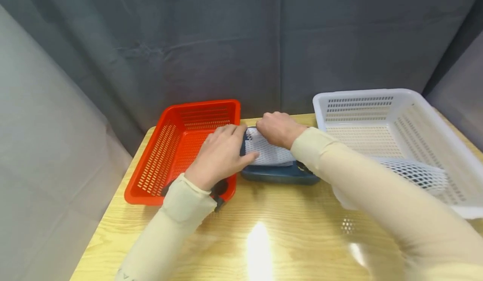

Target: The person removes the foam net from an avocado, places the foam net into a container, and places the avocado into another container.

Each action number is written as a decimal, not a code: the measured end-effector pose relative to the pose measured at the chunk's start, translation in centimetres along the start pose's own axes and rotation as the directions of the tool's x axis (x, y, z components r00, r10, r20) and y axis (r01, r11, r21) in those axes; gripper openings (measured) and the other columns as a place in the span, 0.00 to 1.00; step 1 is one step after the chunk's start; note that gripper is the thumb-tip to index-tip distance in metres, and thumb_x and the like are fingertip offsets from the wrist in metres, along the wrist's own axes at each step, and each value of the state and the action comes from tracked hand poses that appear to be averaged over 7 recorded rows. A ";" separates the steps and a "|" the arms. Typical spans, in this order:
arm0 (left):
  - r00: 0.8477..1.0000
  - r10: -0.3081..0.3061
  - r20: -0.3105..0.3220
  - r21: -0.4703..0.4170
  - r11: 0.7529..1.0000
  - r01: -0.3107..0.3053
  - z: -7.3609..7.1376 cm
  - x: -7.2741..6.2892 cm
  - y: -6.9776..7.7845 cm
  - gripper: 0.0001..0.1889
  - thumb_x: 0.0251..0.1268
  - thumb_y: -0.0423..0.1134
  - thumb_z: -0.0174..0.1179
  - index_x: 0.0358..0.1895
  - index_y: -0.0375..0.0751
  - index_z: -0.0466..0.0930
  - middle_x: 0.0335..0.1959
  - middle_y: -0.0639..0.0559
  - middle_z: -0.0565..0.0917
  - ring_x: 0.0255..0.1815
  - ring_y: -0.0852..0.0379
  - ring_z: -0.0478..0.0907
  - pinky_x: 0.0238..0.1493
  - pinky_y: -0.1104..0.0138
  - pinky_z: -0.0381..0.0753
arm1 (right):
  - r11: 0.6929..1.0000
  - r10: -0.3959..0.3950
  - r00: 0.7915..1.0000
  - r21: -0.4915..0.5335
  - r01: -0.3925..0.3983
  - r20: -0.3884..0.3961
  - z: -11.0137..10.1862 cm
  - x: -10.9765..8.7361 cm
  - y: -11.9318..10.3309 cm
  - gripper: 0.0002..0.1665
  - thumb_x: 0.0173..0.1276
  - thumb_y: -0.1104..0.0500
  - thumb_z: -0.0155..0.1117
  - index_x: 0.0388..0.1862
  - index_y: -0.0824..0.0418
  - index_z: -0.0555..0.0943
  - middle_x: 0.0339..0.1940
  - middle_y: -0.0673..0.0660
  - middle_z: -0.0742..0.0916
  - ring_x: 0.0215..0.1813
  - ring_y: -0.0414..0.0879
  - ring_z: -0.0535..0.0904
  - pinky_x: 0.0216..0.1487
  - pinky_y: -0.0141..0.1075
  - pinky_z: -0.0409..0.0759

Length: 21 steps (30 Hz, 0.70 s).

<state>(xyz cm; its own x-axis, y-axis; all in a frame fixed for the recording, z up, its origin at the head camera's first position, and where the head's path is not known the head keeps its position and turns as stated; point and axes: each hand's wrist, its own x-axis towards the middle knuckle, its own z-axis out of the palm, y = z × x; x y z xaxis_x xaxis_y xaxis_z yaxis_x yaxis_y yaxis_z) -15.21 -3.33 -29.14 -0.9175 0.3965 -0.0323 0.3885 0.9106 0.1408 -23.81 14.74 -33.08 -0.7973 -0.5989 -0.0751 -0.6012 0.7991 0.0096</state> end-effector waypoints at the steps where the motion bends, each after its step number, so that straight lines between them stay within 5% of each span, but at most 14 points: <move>1: 1.000 0.000 -0.001 0.004 1.000 0.000 0.0 0.0 0.1 0.38 0.69 0.62 0.62 0.75 0.43 0.68 0.71 0.47 0.77 0.74 0.42 0.72 0.73 0.48 0.73 | 1.000 -0.004 1.000 -0.007 0.004 0.002 0.2 0.1 0.0 0.04 0.70 0.69 0.64 0.40 0.64 0.85 0.29 0.60 0.88 0.27 0.53 0.82 0.33 0.47 0.88; 10: 1.000 0.003 0.031 0.028 1.000 -0.004 -0.3 -0.1 0.4 0.37 0.69 0.63 0.61 0.73 0.43 0.69 0.68 0.48 0.79 0.70 0.44 0.74 0.69 0.50 0.76 | 0.998 -0.049 0.994 -0.026 0.051 0.097 1.5 0.1 0.0 0.01 0.68 0.67 0.66 0.38 0.64 0.83 0.30 0.62 0.88 0.30 0.53 0.86 0.36 0.46 0.88; 18: 0.997 0.023 0.077 0.033 0.999 -0.025 -0.1 -0.2 0.7 0.35 0.70 0.63 0.60 0.71 0.44 0.71 0.66 0.49 0.79 0.65 0.45 0.75 0.67 0.50 0.78 | 0.999 0.004 0.934 0.042 -0.021 0.357 2.1 -0.4 -0.1 0.22 0.70 0.59 0.66 0.59 0.68 0.76 0.41 0.62 0.87 0.37 0.51 0.86 0.48 0.47 0.88; 21: 0.995 0.028 0.099 0.041 0.999 -0.033 0.1 0.0 0.8 0.36 0.70 0.64 0.60 0.72 0.44 0.70 0.67 0.49 0.79 0.64 0.45 0.76 0.66 0.51 0.78 | 0.998 0.009 0.919 0.061 -0.036 0.393 2.3 -0.9 -0.3 0.34 0.71 0.58 0.66 0.72 0.71 0.69 0.57 0.68 0.86 0.50 0.57 0.87 0.60 0.51 0.85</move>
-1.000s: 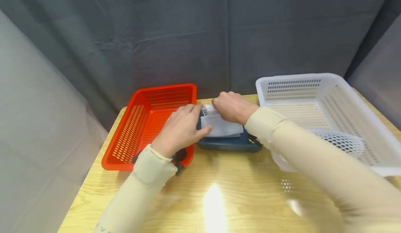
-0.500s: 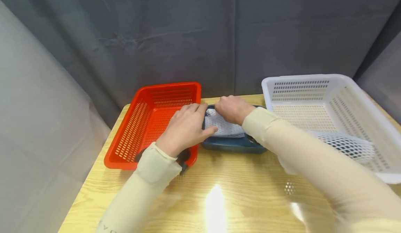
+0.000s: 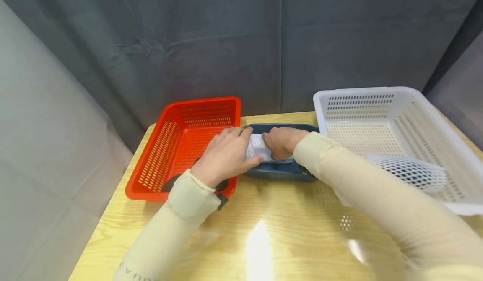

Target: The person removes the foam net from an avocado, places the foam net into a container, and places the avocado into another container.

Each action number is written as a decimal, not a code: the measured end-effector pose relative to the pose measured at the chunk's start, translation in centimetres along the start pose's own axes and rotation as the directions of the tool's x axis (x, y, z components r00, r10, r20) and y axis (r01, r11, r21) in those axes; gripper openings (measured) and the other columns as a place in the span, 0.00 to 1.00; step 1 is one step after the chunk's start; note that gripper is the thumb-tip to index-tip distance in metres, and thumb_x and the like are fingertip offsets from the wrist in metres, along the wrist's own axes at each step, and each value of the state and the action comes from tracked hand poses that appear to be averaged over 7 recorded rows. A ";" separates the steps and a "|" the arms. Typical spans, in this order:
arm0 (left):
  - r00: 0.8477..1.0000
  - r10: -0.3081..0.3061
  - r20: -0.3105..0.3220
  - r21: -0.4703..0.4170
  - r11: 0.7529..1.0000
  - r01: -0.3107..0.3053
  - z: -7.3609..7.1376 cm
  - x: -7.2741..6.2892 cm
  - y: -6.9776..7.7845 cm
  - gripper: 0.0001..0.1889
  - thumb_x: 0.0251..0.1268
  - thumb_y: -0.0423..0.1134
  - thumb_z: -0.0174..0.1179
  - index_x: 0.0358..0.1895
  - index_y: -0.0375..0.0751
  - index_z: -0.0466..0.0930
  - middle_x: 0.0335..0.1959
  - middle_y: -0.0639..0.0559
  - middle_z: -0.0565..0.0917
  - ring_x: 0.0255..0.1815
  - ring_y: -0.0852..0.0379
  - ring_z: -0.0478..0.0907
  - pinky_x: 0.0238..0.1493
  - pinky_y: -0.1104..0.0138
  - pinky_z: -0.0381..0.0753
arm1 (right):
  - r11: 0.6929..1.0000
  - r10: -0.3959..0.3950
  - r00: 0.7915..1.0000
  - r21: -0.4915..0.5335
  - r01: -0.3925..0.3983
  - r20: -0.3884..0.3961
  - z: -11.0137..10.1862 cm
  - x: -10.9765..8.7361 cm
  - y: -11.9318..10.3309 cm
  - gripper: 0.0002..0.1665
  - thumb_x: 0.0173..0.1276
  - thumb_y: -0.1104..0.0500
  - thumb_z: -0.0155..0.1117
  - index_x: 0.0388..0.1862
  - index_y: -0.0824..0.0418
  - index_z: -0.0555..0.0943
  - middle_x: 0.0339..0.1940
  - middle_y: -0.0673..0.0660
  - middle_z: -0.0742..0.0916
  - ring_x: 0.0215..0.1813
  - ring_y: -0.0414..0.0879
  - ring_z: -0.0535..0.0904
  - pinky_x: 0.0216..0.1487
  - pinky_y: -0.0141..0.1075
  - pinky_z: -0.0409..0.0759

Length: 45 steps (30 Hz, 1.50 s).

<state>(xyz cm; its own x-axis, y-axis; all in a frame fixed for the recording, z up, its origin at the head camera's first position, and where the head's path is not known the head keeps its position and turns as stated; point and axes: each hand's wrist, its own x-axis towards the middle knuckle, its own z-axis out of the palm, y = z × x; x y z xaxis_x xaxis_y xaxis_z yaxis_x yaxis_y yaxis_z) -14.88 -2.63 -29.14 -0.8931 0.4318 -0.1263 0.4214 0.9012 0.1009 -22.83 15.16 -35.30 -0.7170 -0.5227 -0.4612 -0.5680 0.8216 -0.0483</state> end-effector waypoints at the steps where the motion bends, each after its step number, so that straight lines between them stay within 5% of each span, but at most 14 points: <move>1: 1.000 0.002 0.009 0.003 1.000 -0.002 0.0 0.1 0.0 0.37 0.70 0.64 0.60 0.72 0.45 0.69 0.67 0.49 0.78 0.64 0.45 0.76 0.66 0.51 0.78 | 1.000 0.011 1.000 0.013 -0.011 0.019 0.1 -0.1 -0.1 0.39 0.72 0.57 0.65 0.76 0.70 0.65 0.65 0.70 0.82 0.56 0.60 0.86 0.65 0.53 0.82; 4: 0.999 0.008 0.045 0.000 1.000 -0.008 0.2 0.4 -0.1 0.37 0.70 0.64 0.59 0.74 0.46 0.68 0.69 0.49 0.78 0.65 0.45 0.75 0.67 0.51 0.78 | 1.000 0.015 0.997 0.017 -0.017 0.073 0.3 -0.6 -0.3 0.48 0.73 0.55 0.63 0.83 0.67 0.53 0.80 0.71 0.68 0.71 0.66 0.77 0.74 0.59 0.72; 7: 0.997 0.011 0.077 -0.010 1.000 -0.010 0.5 0.7 -0.2 0.38 0.70 0.64 0.59 0.76 0.47 0.66 0.70 0.49 0.77 0.66 0.45 0.75 0.68 0.50 0.77 | 1.000 0.018 0.995 -0.007 -0.018 0.101 0.4 -1.0 -0.5 0.51 0.73 0.52 0.62 0.85 0.65 0.49 0.84 0.69 0.62 0.76 0.67 0.71 0.76 0.61 0.69; 25: 0.998 0.024 0.059 -0.027 0.999 -0.022 -0.3 1.3 0.0 0.40 0.70 0.64 0.59 0.77 0.45 0.65 0.72 0.47 0.76 0.63 0.45 0.76 0.67 0.51 0.79 | 0.999 0.046 0.999 -0.011 -0.046 -0.006 -2.7 -3.1 0.2 0.56 0.71 0.44 0.68 0.84 0.68 0.52 0.84 0.71 0.60 0.79 0.69 0.66 0.78 0.60 0.66; 35: 0.995 0.070 -0.073 -0.057 0.996 -0.074 -0.6 1.4 0.4 0.34 0.73 0.60 0.59 0.74 0.46 0.70 0.69 0.48 0.79 0.62 0.48 0.81 0.64 0.52 0.83 | 0.996 0.091 0.992 -0.005 -0.091 -0.083 -4.4 -6.0 1.8 0.55 0.68 0.46 0.72 0.83 0.64 0.55 0.81 0.72 0.66 0.77 0.70 0.70 0.73 0.63 0.70; 45: 0.963 0.138 -0.233 -0.089 0.983 -0.162 -0.8 1.9 1.0 0.27 0.74 0.56 0.58 0.69 0.45 0.76 0.65 0.50 0.83 0.62 0.51 0.82 0.63 0.56 0.83 | 0.995 0.084 0.983 -0.045 -0.093 -0.164 -4.5 -9.3 4.9 0.51 0.67 0.48 0.73 0.81 0.63 0.61 0.71 0.70 0.77 0.61 0.62 0.84 0.64 0.59 0.81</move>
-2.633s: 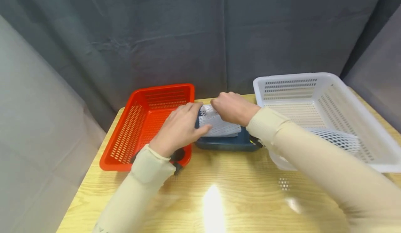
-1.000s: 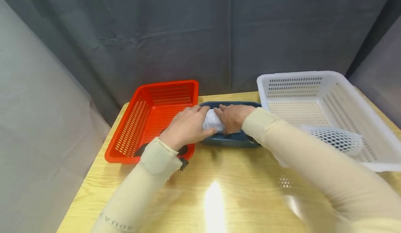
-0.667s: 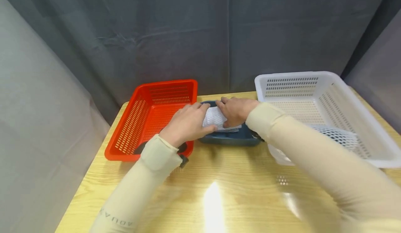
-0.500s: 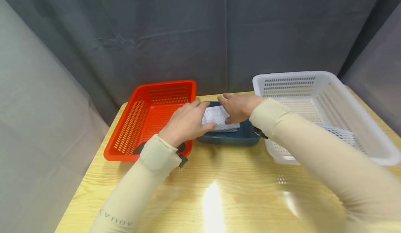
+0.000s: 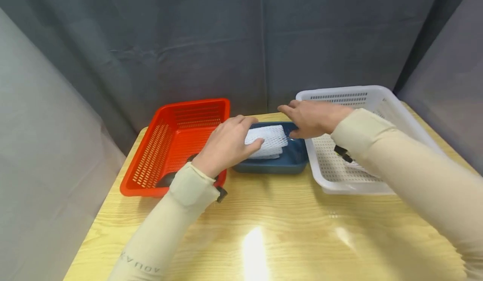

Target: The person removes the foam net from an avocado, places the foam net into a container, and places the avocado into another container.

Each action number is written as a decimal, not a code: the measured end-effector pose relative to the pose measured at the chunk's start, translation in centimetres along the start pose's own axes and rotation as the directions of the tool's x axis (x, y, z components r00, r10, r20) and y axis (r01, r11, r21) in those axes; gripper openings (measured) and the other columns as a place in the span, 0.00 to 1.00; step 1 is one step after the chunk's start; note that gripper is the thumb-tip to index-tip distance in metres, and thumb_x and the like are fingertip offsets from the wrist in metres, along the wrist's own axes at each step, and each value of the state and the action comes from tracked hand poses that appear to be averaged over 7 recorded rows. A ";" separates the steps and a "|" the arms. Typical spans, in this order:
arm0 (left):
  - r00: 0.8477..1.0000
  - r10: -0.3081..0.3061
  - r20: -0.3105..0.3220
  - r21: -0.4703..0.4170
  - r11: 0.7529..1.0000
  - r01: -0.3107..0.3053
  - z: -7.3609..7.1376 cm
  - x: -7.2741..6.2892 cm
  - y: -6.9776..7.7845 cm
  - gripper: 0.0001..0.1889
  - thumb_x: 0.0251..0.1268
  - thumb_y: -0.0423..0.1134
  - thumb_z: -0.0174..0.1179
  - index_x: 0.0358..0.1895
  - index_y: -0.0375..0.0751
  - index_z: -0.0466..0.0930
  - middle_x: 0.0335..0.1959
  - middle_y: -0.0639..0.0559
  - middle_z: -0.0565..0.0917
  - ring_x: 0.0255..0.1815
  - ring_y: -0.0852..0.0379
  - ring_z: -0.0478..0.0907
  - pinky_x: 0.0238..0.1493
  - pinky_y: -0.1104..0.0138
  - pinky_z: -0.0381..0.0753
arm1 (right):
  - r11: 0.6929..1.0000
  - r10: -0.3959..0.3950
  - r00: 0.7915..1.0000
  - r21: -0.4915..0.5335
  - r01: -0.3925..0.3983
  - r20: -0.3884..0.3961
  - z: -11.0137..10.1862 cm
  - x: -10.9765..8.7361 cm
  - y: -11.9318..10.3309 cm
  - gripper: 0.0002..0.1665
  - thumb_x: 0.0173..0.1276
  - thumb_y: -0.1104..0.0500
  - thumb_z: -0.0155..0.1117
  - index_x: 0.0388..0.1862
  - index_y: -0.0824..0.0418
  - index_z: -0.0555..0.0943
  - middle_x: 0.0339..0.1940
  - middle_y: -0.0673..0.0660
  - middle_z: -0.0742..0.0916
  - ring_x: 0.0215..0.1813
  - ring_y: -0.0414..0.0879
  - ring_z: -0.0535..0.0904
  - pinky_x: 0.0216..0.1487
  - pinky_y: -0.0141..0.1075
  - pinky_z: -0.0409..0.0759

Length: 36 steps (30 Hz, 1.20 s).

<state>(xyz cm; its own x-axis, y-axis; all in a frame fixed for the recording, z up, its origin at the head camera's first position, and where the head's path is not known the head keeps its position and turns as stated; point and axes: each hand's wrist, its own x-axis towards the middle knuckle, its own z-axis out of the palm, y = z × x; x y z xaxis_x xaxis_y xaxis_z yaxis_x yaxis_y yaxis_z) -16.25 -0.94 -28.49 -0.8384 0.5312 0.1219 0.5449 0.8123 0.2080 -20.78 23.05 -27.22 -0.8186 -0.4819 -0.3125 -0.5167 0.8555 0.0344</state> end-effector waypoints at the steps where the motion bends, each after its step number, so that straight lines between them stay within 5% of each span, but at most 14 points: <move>1: 1.000 0.007 -0.009 0.004 1.000 -0.007 0.0 0.1 0.1 0.27 0.74 0.56 0.58 0.69 0.45 0.76 0.65 0.50 0.83 0.62 0.51 0.83 0.64 0.56 0.83 | 1.000 0.005 1.000 -0.002 -0.005 -0.003 0.1 -0.3 0.4 0.50 0.67 0.48 0.73 0.81 0.62 0.61 0.70 0.70 0.78 0.61 0.61 0.84 0.64 0.59 0.81; 8: 0.999 0.041 -0.001 0.002 0.999 -0.041 0.3 0.5 0.5 0.27 0.74 0.55 0.58 0.70 0.46 0.75 0.65 0.51 0.83 0.63 0.52 0.82 0.65 0.56 0.82 | 0.998 0.062 0.998 -0.025 -0.062 -0.006 1.8 -2.5 3.4 0.46 0.63 0.50 0.76 0.76 0.62 0.69 0.70 0.71 0.79 0.66 0.67 0.80 0.65 0.63 0.78; 15: 0.997 0.075 -0.007 -0.001 0.997 -0.075 0.8 0.7 1.1 0.26 0.74 0.54 0.58 0.68 0.46 0.76 0.63 0.51 0.84 0.61 0.52 0.82 0.63 0.57 0.83 | 0.993 0.115 0.992 0.006 -0.114 -0.043 4.1 -5.1 6.0 0.43 0.58 0.47 0.79 0.71 0.58 0.76 0.65 0.67 0.84 0.58 0.64 0.86 0.56 0.63 0.83; 26: 0.996 0.092 -0.002 -0.029 0.995 -0.092 1.6 0.1 2.0 0.26 0.74 0.56 0.58 0.69 0.48 0.76 0.64 0.53 0.83 0.60 0.52 0.82 0.60 0.57 0.84 | 0.981 0.154 0.986 0.106 -0.161 0.067 7.5 -8.0 9.0 0.47 0.60 0.39 0.76 0.67 0.69 0.76 0.60 0.72 0.84 0.57 0.65 0.85 0.56 0.62 0.81; 36: 0.989 0.143 -0.029 -0.036 0.989 -0.144 1.7 0.4 3.5 0.25 0.75 0.54 0.57 0.69 0.49 0.76 0.64 0.54 0.84 0.62 0.54 0.82 0.66 0.60 0.81 | 0.972 0.181 0.970 0.122 -0.201 0.160 8.3 -9.7 10.2 0.52 0.54 0.36 0.79 0.66 0.71 0.76 0.53 0.69 0.87 0.54 0.64 0.85 0.54 0.61 0.81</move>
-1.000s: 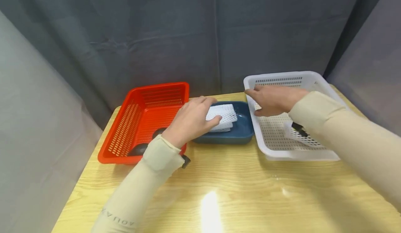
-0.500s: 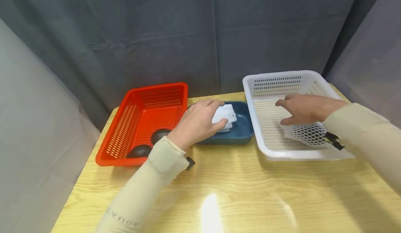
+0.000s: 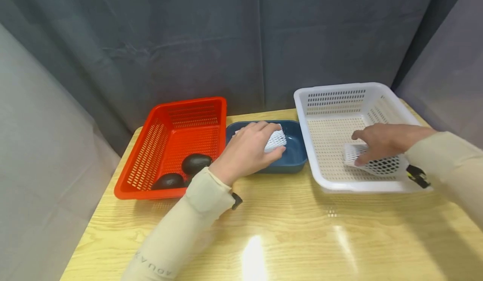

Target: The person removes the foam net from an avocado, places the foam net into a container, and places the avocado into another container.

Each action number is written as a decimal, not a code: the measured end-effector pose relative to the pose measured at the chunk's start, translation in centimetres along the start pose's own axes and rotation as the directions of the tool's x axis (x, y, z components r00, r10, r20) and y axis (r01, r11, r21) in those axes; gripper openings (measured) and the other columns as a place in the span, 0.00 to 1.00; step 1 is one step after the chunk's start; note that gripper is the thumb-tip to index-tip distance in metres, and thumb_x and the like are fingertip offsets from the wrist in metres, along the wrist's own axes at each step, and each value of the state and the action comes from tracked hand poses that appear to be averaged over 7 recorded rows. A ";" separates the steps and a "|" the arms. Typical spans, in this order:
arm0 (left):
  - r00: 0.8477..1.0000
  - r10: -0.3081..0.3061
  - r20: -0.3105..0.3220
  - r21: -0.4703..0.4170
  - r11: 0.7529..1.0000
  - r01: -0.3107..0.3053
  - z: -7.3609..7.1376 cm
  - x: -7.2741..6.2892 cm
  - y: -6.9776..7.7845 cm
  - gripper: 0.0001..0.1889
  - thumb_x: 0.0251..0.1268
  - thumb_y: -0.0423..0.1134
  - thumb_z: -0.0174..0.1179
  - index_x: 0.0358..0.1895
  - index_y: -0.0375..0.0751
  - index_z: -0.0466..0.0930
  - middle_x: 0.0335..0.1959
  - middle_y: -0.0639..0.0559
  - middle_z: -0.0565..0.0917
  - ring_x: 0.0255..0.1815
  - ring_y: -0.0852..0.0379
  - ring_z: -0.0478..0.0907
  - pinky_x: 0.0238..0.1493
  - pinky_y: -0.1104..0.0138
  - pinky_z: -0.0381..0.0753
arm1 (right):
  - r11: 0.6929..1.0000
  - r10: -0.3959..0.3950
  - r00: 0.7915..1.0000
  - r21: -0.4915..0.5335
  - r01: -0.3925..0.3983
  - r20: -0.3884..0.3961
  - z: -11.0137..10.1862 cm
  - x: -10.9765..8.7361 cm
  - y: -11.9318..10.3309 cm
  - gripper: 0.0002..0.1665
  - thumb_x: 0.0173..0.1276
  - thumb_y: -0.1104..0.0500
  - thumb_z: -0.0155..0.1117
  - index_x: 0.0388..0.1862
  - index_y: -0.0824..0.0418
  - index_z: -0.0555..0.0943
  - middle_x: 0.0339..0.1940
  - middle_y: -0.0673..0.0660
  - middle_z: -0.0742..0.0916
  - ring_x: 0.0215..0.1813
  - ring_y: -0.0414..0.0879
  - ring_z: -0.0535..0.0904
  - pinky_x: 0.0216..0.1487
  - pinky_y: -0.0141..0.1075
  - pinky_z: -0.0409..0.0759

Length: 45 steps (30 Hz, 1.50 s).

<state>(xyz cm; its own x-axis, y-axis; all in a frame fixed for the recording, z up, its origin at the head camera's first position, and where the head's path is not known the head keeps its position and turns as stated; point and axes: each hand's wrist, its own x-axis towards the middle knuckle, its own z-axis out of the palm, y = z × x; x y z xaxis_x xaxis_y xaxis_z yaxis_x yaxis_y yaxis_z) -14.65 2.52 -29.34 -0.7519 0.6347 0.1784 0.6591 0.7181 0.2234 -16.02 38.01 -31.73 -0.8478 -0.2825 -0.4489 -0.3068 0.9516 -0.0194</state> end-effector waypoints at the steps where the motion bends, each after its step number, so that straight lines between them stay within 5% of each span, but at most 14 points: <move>1: 1.000 0.006 0.003 -0.002 1.000 -0.006 0.0 0.1 0.2 0.25 0.75 0.55 0.56 0.69 0.49 0.76 0.64 0.54 0.84 0.62 0.55 0.81 0.67 0.60 0.80 | 1.000 -0.004 1.000 -0.001 0.004 0.011 0.1 -0.2 0.2 0.52 0.54 0.37 0.79 0.66 0.71 0.76 0.53 0.68 0.87 0.54 0.64 0.85 0.53 0.60 0.81; 12: 0.996 0.086 0.008 0.009 0.996 -0.086 0.3 1.9 2.9 0.24 0.77 0.54 0.53 0.69 0.51 0.75 0.64 0.57 0.83 0.63 0.57 0.80 0.64 0.63 0.81 | 0.997 0.060 0.991 0.042 -0.066 0.121 0.8 -0.9 1.0 0.56 0.49 0.35 0.81 0.65 0.72 0.75 0.53 0.66 0.87 0.50 0.58 0.83 0.52 0.61 0.80; 25: 0.988 0.135 0.077 0.037 0.990 -0.139 0.7 3.4 5.3 0.25 0.77 0.57 0.50 0.70 0.55 0.74 0.63 0.61 0.82 0.58 0.60 0.81 0.56 0.65 0.80 | 1.000 0.008 0.977 0.027 -0.014 0.213 2.0 -1.8 2.5 0.51 0.50 0.38 0.82 0.61 0.71 0.73 0.42 0.54 0.86 0.42 0.49 0.79 0.43 0.46 0.78; 36: 0.983 0.143 0.118 0.022 0.989 -0.146 1.6 4.0 5.9 0.25 0.77 0.58 0.50 0.71 0.55 0.74 0.63 0.62 0.82 0.58 0.61 0.82 0.57 0.67 0.80 | 0.999 -0.043 0.978 0.036 0.037 0.205 1.6 -2.1 1.0 0.44 0.51 0.42 0.82 0.58 0.66 0.74 0.41 0.51 0.86 0.42 0.47 0.79 0.44 0.45 0.78; 45: 0.975 0.159 0.152 0.015 0.986 -0.164 2.7 4.1 6.5 0.25 0.77 0.58 0.50 0.71 0.55 0.73 0.62 0.62 0.83 0.57 0.62 0.82 0.54 0.69 0.82 | 0.999 -0.044 0.994 0.003 0.044 0.101 2.9 -3.4 -0.8 0.48 0.50 0.45 0.83 0.63 0.69 0.72 0.51 0.59 0.85 0.49 0.53 0.82 0.51 0.54 0.81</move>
<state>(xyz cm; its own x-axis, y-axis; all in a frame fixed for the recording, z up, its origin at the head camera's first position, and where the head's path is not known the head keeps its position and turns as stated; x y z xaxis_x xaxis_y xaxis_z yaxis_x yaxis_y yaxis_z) -13.44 10.58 -29.73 -0.6263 0.7770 0.0641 0.7734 0.6088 0.1766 -11.59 38.55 -32.77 -0.7851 -0.3105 -0.5360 -0.3427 0.9385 -0.0417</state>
